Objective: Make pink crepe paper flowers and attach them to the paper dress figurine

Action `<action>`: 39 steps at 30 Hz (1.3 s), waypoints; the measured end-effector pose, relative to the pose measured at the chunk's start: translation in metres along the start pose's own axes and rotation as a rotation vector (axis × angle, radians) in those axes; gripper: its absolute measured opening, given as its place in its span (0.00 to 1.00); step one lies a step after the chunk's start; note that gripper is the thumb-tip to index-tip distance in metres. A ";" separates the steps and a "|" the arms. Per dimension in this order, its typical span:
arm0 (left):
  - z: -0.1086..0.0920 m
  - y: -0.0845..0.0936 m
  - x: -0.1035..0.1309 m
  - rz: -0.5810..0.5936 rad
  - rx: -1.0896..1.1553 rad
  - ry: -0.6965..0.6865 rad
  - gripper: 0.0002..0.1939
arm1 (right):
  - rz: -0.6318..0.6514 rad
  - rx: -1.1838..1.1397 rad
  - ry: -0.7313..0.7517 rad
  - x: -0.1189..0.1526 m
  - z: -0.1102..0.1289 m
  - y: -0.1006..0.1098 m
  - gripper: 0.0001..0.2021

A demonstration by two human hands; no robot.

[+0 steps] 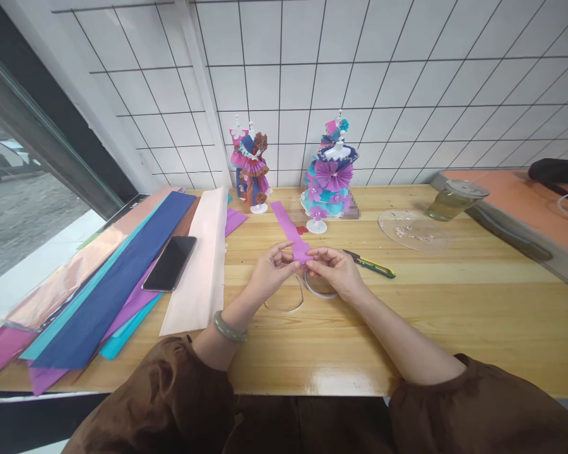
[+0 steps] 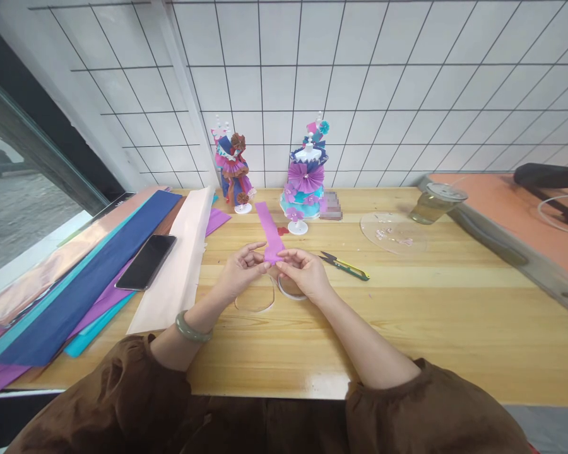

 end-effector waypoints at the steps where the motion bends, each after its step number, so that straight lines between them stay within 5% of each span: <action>1: 0.000 -0.001 0.000 0.021 0.000 0.003 0.28 | 0.013 0.014 0.013 0.000 0.000 0.000 0.13; 15: 0.008 -0.001 -0.001 0.003 -0.099 -0.062 0.27 | 0.054 0.189 0.128 0.001 -0.002 0.000 0.13; 25: 0.000 0.003 0.004 -0.029 -0.407 -0.256 0.11 | 0.018 0.361 0.438 0.002 0.003 0.002 0.08; 39: -0.001 0.004 0.004 -0.026 -0.412 -0.274 0.10 | 0.076 0.425 0.372 0.003 0.007 0.002 0.11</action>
Point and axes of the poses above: each hand's wrist, its own x-axis away from the middle knuckle, its own y-axis out of the back of the hand, z = x × y, the point moved 2 cm from there along -x, towards the middle knuckle, and after that the axes turned 12 degrees about -z, right-handed, at the moved point
